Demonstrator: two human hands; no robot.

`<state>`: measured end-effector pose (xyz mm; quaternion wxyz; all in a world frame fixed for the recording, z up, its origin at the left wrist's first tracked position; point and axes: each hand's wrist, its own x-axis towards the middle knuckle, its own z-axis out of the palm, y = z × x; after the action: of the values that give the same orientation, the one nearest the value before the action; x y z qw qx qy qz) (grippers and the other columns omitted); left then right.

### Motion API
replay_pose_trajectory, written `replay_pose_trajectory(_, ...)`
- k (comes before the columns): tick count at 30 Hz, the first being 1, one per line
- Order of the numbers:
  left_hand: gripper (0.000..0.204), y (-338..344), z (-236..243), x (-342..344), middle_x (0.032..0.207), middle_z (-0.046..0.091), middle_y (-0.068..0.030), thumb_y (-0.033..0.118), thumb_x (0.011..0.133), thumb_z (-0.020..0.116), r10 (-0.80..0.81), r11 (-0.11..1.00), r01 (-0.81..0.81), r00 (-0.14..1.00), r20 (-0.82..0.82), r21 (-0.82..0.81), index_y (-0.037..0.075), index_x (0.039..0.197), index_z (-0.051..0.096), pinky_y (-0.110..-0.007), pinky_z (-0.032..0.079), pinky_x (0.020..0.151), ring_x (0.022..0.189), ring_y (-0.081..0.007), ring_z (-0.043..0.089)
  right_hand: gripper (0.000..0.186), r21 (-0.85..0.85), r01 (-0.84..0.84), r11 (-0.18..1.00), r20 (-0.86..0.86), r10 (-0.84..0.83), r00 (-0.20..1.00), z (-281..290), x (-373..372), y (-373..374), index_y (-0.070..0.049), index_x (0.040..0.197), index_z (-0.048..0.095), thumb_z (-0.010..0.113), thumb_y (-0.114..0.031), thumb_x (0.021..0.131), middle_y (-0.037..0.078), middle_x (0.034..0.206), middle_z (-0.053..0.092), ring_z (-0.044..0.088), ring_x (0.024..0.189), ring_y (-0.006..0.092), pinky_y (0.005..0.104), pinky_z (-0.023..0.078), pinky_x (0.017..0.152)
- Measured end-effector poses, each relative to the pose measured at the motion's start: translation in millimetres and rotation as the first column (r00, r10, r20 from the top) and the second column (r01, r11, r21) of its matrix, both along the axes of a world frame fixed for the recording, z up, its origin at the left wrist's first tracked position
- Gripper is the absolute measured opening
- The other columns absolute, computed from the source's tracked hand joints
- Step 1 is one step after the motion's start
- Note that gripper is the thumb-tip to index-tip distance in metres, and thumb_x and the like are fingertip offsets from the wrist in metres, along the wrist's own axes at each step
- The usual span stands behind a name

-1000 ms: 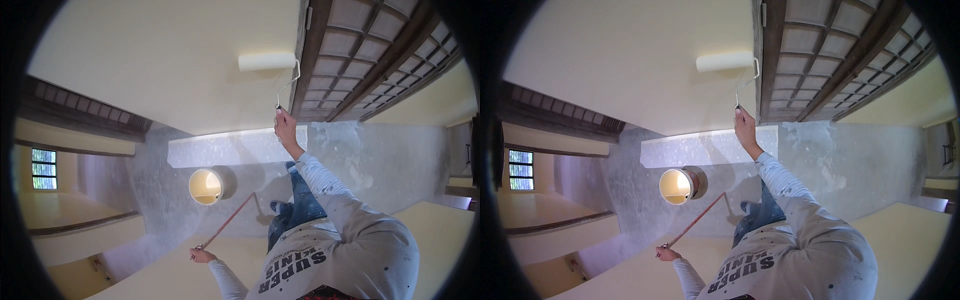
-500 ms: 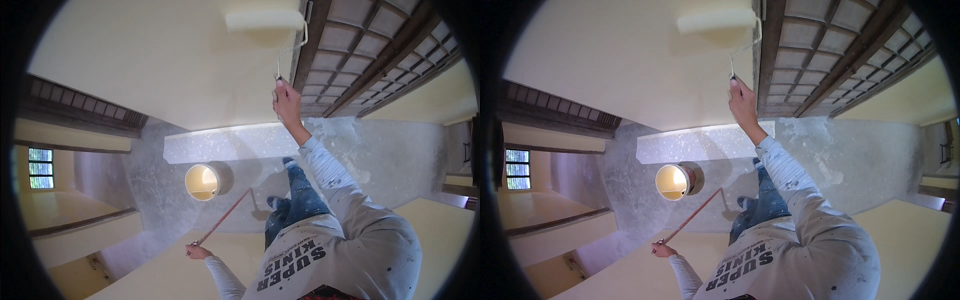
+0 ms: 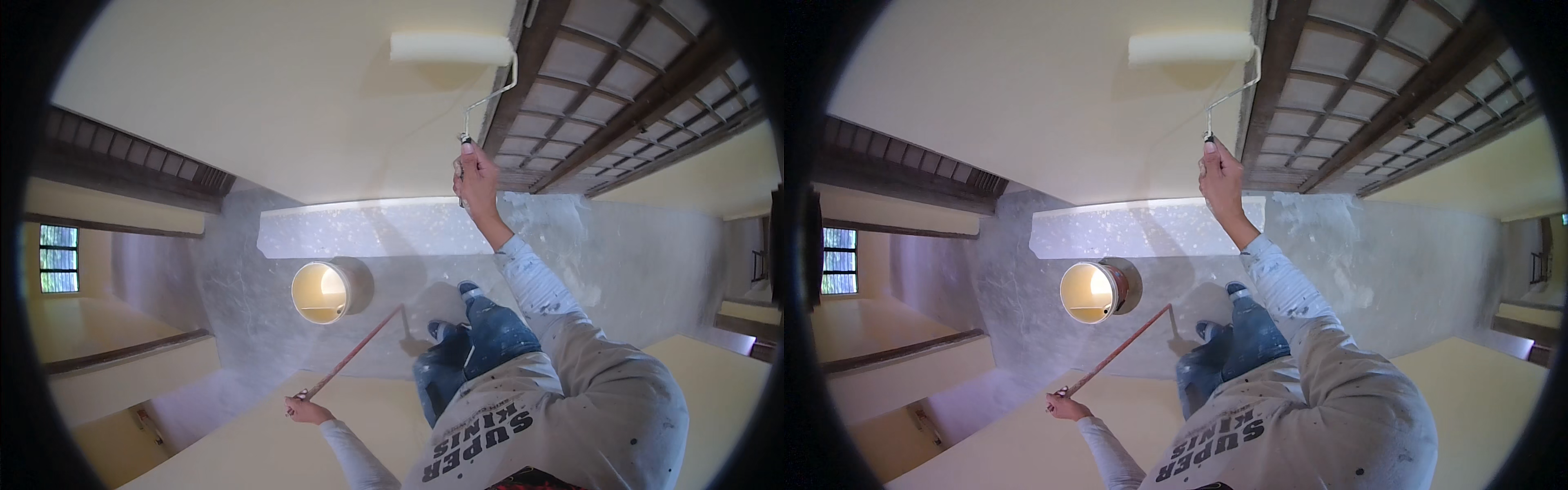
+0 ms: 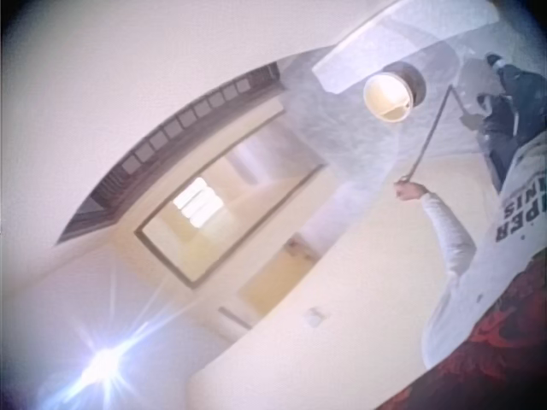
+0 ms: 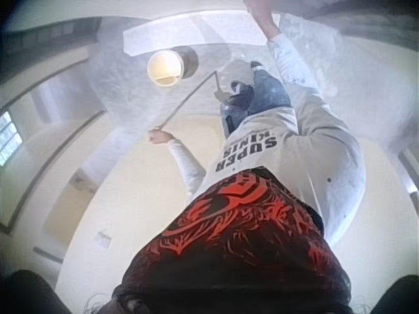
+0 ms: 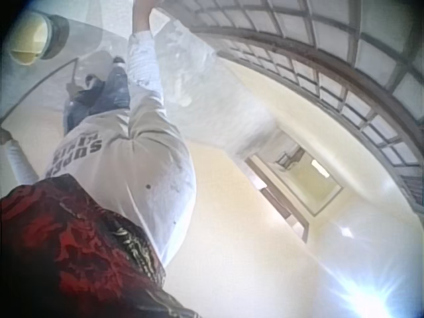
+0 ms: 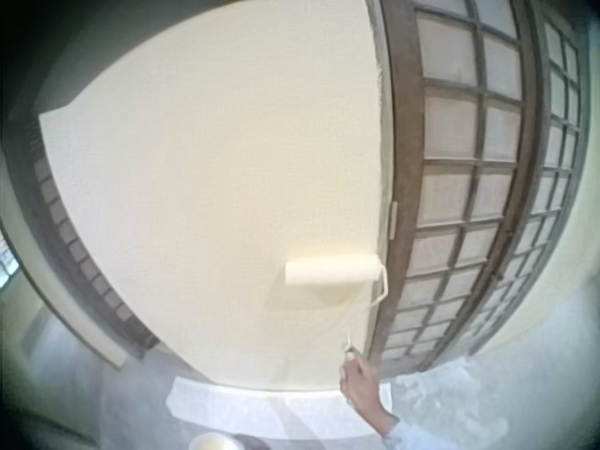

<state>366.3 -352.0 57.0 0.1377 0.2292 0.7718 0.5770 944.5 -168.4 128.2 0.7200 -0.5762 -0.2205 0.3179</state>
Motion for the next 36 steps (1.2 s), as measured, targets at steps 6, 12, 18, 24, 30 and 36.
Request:
replay_pose_trajectory(6,0.04,42.4,-12.3,33.9,0.067,0.043,-0.0012,0.029,0.108,0.056,0.065,0.976,-0.062,0.998,-0.005,0.21,0.009,0.075,0.044,-0.035,0.041,0.062,0.062,-0.0154,0.044,0.042,0.1,0.012,0.995,0.076,-0.019,0.997,-32.9,11.2,19.3,-0.002,0.119,0.068,0.055,-0.04,0.11,-0.006,0.067,0.046,0.041,0.054,0.0023,0.0226,0.036,0.046)
replay_pose_trajectory(12,0.037,102.4,-53.8,38.4,0.067,0.04,0.0007,0.031,0.107,0.06,0.028,0.92,0.013,0.995,-0.1,0.391,0.011,0.08,0.045,-0.028,0.032,0.055,0.059,-0.012,0.038,0.041,0.046,0.01,0.999,0.197,-0.019,0.98,-168.1,20.3,17.9,-0.001,0.115,0.068,0.054,-0.038,0.11,-0.006,0.067,0.045,0.04,0.055,0.0027,0.0225,0.035,0.047)
replay_pose_trajectory(18,0.036,146.3,-75.6,38.2,0.067,0.036,0.002,0.032,0.104,0.063,0.012,0.858,0.095,0.979,-0.204,0.505,0.011,0.081,0.046,-0.028,0.028,0.053,0.059,-0.0097,0.034,0.04,0.118,-0.001,0.993,0.174,-0.02,0.984,-292.1,16.8,31.4,-0.001,0.112,0.067,0.053,-0.038,0.111,-0.007,0.067,0.043,0.039,0.058,0.002,0.0228,0.033,0.048)
replay_pose_trajectory(24,0.027,149.2,-76.8,-4.3,0.065,0.032,0.0066,0.032,0.104,0.066,-0.065,0.759,0.183,0.976,-0.206,0.626,0.013,0.088,0.055,-0.025,0.022,0.05,0.055,-0.0039,0.028,0.05,0.379,-0.03,0.925,0.32,-0.101,0.942,-250.4,34.1,67.8,-0.007,0.08,0.053,0.055,-0.049,0.108,-0.003,0.064,0.048,0.045,0.045,0.0048,0.0239,0.034,0.04)
replay_pose_trajectory(30,0.017,137.4,-94.3,14.0,0.065,0.032,0.0089,0.025,0.106,0.064,-0.218,0.64,0.255,0.965,-0.147,0.725,0.014,0.092,0.059,-0.023,0.021,0.045,0.05,-0.0006,0.027,0.047,0.503,-0.119,0.856,0.392,-0.103,0.914,-174.3,58.6,80.5,-0.007,0.08,0.053,0.058,-0.045,0.107,-0.002,0.062,0.046,0.044,0.043,0.0064,0.0255,0.034,0.038)
replay_pose_trajectory(36,0.023,127.2,-97.9,-3.5,0.064,0.03,0.0101,0.028,0.105,0.065,-0.215,0.635,0.243,0.967,-0.135,0.733,0.018,0.089,0.053,-0.024,0.019,0.043,0.048,-0.0003,0.024,0.043,0.556,-0.157,0.816,0.354,-0.061,0.933,-114.8,66.8,84.7,-0.006,0.081,0.056,0.06,-0.041,0.107,-0.002,0.062,0.047,0.044,0.042,0.0067,0.0263,0.034,0.037)
